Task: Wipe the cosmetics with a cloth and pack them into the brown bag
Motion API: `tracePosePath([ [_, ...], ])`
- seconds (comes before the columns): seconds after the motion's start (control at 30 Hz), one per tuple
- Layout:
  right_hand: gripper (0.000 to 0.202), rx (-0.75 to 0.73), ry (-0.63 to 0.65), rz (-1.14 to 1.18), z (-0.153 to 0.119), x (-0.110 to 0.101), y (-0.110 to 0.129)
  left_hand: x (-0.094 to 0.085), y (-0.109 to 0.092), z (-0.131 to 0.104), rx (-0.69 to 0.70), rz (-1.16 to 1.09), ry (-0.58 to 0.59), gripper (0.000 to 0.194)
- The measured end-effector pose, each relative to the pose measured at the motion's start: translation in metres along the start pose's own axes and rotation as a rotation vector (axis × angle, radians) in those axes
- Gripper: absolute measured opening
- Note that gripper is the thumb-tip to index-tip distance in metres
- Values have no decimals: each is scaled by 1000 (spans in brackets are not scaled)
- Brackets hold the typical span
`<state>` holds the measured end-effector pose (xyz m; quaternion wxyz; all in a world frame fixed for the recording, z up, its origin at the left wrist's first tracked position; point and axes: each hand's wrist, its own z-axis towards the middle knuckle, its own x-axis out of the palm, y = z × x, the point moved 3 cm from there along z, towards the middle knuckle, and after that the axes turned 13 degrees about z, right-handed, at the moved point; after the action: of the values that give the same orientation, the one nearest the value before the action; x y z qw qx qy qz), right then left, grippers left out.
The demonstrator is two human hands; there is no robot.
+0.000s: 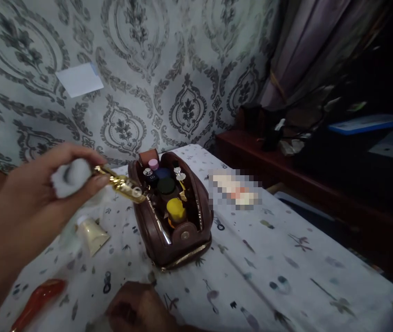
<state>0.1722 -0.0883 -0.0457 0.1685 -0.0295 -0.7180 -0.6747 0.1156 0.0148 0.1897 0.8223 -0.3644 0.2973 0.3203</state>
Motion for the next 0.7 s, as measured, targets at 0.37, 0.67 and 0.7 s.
tracePosePath([
  [0.37, 28, 52, 158, -163, -1, -7, -3, 65, -42, 34, 454, 481, 616, 22],
  [0.67, 32, 134, 175, -264, 0, -1, 13, 99, -51, 34, 581, 696, 786, 30],
  [0.7, 33, 143, 188, -271, 0, 0, 15, 101, -51, 34, 592, 698, 783, 27],
])
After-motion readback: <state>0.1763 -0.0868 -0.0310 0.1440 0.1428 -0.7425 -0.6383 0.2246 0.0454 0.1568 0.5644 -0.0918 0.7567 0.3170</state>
